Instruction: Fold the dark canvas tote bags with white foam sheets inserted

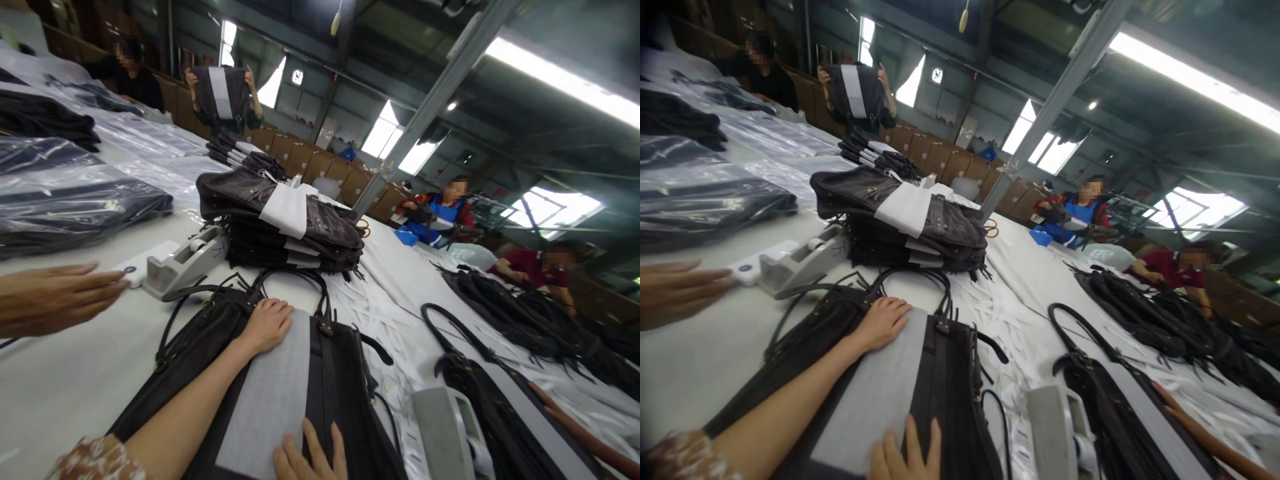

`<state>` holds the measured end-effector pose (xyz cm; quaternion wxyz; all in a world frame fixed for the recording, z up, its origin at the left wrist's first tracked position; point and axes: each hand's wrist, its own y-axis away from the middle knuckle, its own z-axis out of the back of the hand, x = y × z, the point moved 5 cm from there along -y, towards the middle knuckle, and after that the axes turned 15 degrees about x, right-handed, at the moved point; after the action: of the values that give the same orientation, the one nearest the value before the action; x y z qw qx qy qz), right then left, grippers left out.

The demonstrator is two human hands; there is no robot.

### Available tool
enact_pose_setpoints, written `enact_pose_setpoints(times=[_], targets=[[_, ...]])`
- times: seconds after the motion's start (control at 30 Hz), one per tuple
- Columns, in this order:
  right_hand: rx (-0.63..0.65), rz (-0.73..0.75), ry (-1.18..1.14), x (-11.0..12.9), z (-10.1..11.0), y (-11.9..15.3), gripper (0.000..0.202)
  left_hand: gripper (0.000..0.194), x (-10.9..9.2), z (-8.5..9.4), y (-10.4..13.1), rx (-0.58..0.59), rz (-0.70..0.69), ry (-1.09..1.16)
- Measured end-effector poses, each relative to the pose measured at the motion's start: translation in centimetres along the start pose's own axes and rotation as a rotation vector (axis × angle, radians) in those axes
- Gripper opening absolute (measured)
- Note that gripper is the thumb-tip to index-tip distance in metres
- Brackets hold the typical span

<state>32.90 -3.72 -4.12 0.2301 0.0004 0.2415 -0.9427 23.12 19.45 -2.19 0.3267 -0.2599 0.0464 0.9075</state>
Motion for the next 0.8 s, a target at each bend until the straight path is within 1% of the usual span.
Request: enact_pose_setpoints(times=[0.07,0.1,0.13,0.2,0.27,0.33,0.4,0.5,0.57,0.67,0.73,0.8], targets=[[0.211,0.098,-0.033,0.0,1.3,0.2,0.013,0.040,0.2,-0.1,0.0,0.035,0.005,-0.036],[0.287,0.149,-0.048,0.1,2.0,0.1,0.014,0.041,0.2,-0.2,0.0,0.049,0.009,-0.052],[0.321,0.184,-0.056,0.0,2.8,-0.1,0.016,0.042,0.3,-0.2,0.0,0.060,0.014,-0.066],[0.319,0.184,-0.055,0.0,4.1,-0.9,0.019,0.044,0.3,-0.3,0.0,0.077,0.023,-0.091],[0.270,0.134,-0.075,0.2,4.9,-1.6,0.021,0.045,0.2,-0.5,0.1,0.093,0.029,-0.114],[0.229,0.088,-0.127,0.7,5.1,-2.1,0.022,0.046,0.0,-0.6,0.2,0.108,0.029,-0.136],[0.215,0.043,-0.180,1.3,5.1,-2.2,0.020,0.047,-0.3,-0.8,0.3,0.125,0.020,-0.153],[0.215,-0.032,-0.242,1.8,5.3,-1.9,0.020,0.051,-1.2,-1.1,0.5,0.159,-0.013,-0.169],[0.240,-0.075,-0.286,2.0,5.4,-1.6,0.022,0.054,-2.0,-1.4,1.0,0.192,-0.042,-0.176],[0.308,-0.132,-0.337,2.2,5.3,-1.4,0.023,0.058,-3.3,-1.9,2.5,0.252,-0.081,-0.184],[0.345,-0.165,-0.365,2.2,5.3,-1.5,0.020,0.060,-4.2,-2.4,4.3,0.297,-0.110,-0.189],[0.367,-0.182,-0.386,2.3,5.6,-1.7,0.016,0.061,-4.9,-2.8,6.6,0.342,-0.138,-0.198]])
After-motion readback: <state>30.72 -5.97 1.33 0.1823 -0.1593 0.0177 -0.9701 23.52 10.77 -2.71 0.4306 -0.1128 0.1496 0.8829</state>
